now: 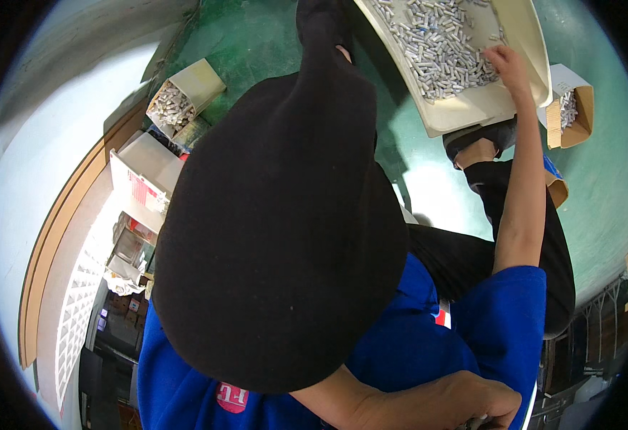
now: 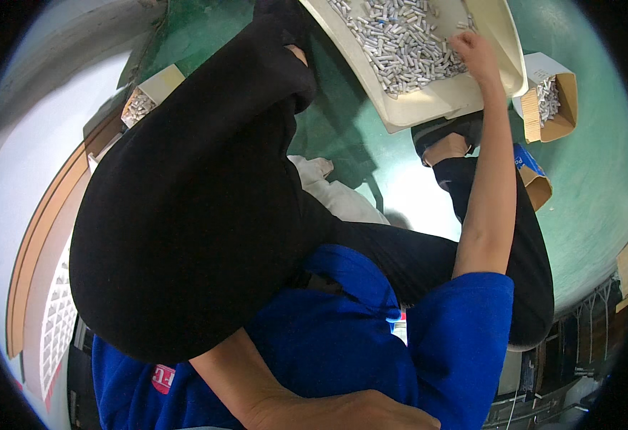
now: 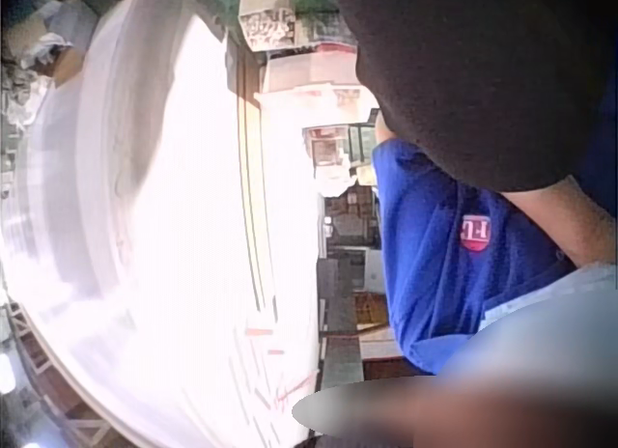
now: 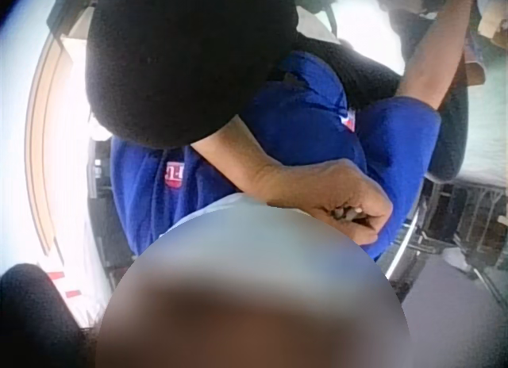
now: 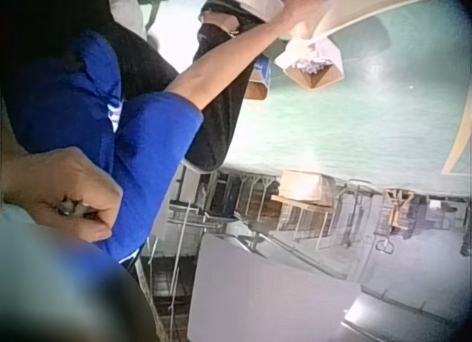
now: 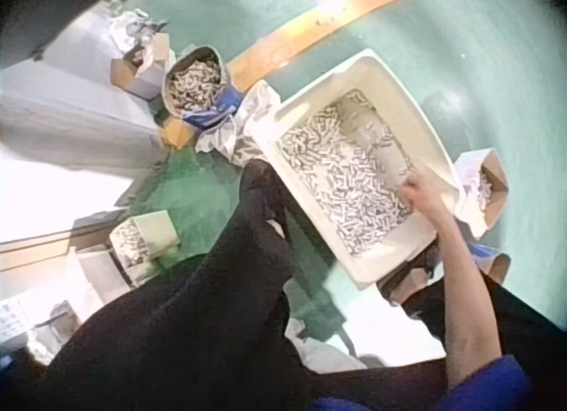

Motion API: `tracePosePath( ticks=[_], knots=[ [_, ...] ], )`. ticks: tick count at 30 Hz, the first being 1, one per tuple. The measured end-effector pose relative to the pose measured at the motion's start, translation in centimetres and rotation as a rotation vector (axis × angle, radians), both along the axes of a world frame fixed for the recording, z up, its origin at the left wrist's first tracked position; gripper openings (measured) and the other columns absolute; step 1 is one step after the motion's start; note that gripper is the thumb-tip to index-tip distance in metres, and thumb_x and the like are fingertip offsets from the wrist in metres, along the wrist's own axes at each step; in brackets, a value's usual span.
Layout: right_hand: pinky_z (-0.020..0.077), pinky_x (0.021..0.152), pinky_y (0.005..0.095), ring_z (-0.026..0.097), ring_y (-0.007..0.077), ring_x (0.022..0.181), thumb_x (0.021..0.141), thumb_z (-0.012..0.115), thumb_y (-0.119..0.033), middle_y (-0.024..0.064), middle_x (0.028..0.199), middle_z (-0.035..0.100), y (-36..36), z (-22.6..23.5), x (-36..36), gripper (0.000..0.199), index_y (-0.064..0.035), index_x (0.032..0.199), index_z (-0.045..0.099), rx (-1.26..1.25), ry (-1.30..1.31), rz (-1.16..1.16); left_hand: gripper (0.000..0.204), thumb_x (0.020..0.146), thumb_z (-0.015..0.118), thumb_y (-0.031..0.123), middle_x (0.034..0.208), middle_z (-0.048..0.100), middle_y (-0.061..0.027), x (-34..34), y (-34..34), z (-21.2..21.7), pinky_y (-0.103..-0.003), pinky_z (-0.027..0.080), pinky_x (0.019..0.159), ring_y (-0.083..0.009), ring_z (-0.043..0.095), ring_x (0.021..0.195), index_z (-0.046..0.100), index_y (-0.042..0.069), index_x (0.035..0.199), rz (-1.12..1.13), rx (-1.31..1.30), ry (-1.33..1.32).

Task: The person sits on the floor and sorts small white capsule-like objects from a cardboard box into a white plastic tray. They repeatedly scoop the items by hand, spread them in the tray, and transfer them between containers.

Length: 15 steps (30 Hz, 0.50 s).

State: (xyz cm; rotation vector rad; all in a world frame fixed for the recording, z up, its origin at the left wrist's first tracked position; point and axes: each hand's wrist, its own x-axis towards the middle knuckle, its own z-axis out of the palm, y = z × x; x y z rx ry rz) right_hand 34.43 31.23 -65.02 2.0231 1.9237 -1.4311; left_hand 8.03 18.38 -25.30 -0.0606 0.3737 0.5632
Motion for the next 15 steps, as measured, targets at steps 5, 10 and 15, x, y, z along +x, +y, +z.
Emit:
tracePosePath(
  ticks=[5, 10, 15],
  knots=[
    [0.0457, 0.067, 0.0423, 0.06, 0.0326, 0.076, 0.074, 0.063, -0.031, 0.0166, 0.081, 0.064, -2.1, -1.5, -2.6, 0.028, -0.0051, 0.085, 0.062, 0.176, -0.4, 0.293, 0.024, 0.085, 0.056, 0.016, 0.059, 0.051, -0.006, 0.9, -0.6, 0.0, -0.026, 0.038, 0.048, -0.0094, 0.047, 0.053, 0.051, 0.001, 0.068, 0.118, -0.022, 0.035],
    [0.0372, 0.051, 0.0234, 0.051, 0.0126, 0.057, 0.078, 0.06, -0.031, 0.001, 0.063, 0.054, -1.0, -1.1, -1.7, 0.023, -0.0077, 0.076, 0.059, -0.305, 0.282, -0.115, 0.023, 0.084, 0.057, 0.016, 0.06, 0.052, -0.006, 0.5, -0.2, 0.1, -0.026, 0.039, 0.049, -0.0098, 0.048, 0.054, 0.051, 0.001, 0.068, 0.108, -0.039, 0.053],
    [0.0278, 0.048, 0.0183, 0.041, 0.0055, 0.054, 0.082, 0.053, -0.019, -0.0056, 0.061, 0.046, -0.2, 4.0, -4.3, 0.011, -0.0092, 0.079, 0.058, -0.348, 0.903, -0.368, 0.022, 0.084, 0.057, 0.015, 0.06, 0.052, -0.0056, 0.3, -0.2, 0.1, -0.025, 0.039, 0.049, -0.0097, 0.049, 0.054, 0.052, 0.001, 0.067, 0.101, -0.05, 0.019]
  ],
)
